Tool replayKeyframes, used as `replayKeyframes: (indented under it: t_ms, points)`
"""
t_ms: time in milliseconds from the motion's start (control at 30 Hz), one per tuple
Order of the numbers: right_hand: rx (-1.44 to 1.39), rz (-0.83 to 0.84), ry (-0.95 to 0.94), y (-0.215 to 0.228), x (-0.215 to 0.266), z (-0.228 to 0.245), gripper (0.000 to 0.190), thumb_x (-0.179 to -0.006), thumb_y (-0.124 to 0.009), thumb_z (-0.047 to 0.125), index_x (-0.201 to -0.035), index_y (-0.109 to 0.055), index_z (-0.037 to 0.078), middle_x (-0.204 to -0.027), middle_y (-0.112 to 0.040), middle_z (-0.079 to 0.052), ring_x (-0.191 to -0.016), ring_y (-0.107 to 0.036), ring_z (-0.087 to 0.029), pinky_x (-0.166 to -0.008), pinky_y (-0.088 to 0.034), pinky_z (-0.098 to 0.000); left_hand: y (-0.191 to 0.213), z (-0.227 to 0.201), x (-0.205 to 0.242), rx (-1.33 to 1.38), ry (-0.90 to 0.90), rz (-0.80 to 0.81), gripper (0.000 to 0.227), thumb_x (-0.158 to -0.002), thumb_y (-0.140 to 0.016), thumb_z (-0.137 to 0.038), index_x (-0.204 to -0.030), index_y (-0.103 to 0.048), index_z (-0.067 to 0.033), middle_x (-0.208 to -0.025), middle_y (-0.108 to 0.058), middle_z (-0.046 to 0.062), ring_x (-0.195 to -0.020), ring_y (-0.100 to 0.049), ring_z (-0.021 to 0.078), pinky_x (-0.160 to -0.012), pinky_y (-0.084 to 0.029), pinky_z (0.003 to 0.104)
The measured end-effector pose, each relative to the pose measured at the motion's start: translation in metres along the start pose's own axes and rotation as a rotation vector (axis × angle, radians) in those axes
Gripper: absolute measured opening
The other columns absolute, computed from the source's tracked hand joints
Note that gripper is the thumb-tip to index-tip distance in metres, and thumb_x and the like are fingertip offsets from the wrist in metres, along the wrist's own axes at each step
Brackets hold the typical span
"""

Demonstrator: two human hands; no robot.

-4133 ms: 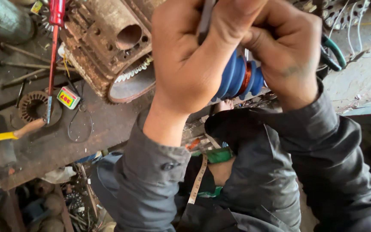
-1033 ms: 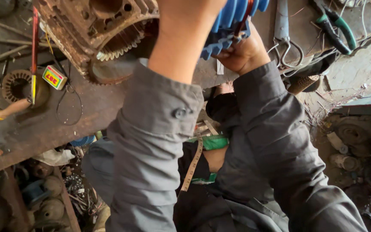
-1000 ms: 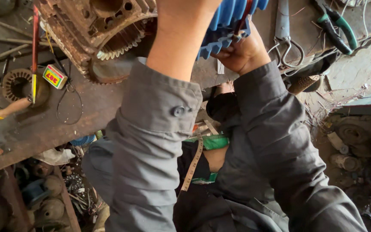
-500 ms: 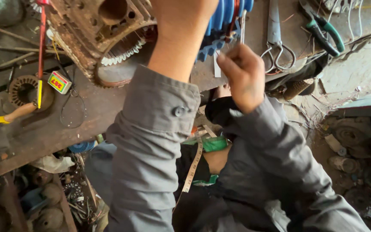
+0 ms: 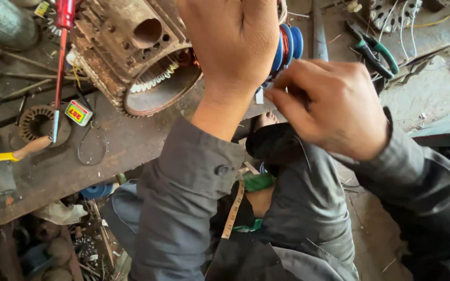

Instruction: The person sits on the floor and winds copper wire around a blue plastic bobbin. They use pliers to cut the wire and tuck the end into the coil. The person continues winding the wire by hand, occasionally adjusting the bobbin and using pliers to secure the wire.

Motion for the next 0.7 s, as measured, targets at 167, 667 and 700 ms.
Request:
replayKeyframes:
  t_ms: [167,667,700]
  points:
    - [-0.815,0.057,-0.659,-0.011,0.037,-0.020,0.024,-0.092,-0.069,0.010,-0.107,-0.072,-0.007,-0.070,-0.067,-0.009,-0.060,-0.058,-0.014,-0.056,-0.044,-0.0305,0.006,-0.002,-0.005,-0.052,-0.034,-0.036,0.045,-0.114,-0.057,-0.027,-0.076,-0.055,-0.0016,-0.065,-0.055,0.009,-0.054,-0.057,0.0253,-0.056,-0.038,0.037]
    - [0.332,-0.054,0.202,0.063,-0.009,0.022,0.007,-0.105,-0.073,0.008,-0.110,-0.078,0.005,-0.088,-0.071,-0.013,-0.067,-0.064,-0.024,-0.061,-0.047,-0.0342,0.006,-0.015,0.003,-0.022,-0.077,-0.053,0.045,-0.115,-0.054,-0.035,-0.086,-0.052,-0.0005,-0.070,-0.054,0.013,-0.063,-0.052,0.0313,-0.062,-0.035,0.040]
    - [0.429,-0.097,0.257,0.059,-0.014,0.016,0.008,-0.105,-0.075,0.007,-0.111,-0.078,0.004,-0.090,-0.072,-0.014,-0.071,-0.065,-0.026,-0.064,-0.049,-0.0354,0.005,-0.018,0.004,-0.002,-0.075,-0.035,0.045,-0.116,-0.054,-0.037,-0.088,-0.053,-0.0007,-0.071,-0.055,0.012,-0.064,-0.054,0.0304,-0.063,-0.036,0.040]
Point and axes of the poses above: each hand's wrist, its own x-axis away from the middle knuckle, its own y-axis out of the back of the hand, z = x × y, the point moved 3 cm from there along -x, towards the middle knuckle
